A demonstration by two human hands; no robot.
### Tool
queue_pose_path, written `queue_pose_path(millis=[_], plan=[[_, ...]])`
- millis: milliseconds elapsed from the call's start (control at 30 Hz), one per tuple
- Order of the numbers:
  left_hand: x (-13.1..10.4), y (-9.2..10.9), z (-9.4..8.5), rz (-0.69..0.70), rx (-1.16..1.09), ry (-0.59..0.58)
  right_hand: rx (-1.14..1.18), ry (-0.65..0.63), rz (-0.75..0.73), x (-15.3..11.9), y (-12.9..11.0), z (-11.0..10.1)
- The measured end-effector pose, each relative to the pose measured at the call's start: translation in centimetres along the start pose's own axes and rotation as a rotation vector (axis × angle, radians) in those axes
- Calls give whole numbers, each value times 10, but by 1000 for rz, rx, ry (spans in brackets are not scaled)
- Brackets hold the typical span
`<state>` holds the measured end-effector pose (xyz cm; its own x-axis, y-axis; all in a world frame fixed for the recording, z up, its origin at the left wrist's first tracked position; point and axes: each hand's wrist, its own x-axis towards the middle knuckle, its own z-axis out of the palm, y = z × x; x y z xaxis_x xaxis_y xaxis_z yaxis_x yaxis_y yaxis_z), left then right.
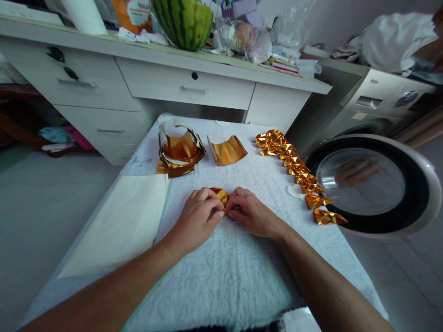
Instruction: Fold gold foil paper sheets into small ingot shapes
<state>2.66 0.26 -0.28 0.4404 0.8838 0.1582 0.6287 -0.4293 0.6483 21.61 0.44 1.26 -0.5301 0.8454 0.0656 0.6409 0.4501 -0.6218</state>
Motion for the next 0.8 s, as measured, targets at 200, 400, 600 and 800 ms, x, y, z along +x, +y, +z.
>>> queue_pose_path(millis=[200,400,600,800], plan=[[-1,0,-1,5,7,-18,-27,-9,-3,-1,1,1],[1,2,2,-13,43,24,23,30,15,-1,3,1],[2,2,4,-17,58,51,38,53,43,0,2,1],[2,1,5,-7,64,66,14,44,69,1,-1,0]])
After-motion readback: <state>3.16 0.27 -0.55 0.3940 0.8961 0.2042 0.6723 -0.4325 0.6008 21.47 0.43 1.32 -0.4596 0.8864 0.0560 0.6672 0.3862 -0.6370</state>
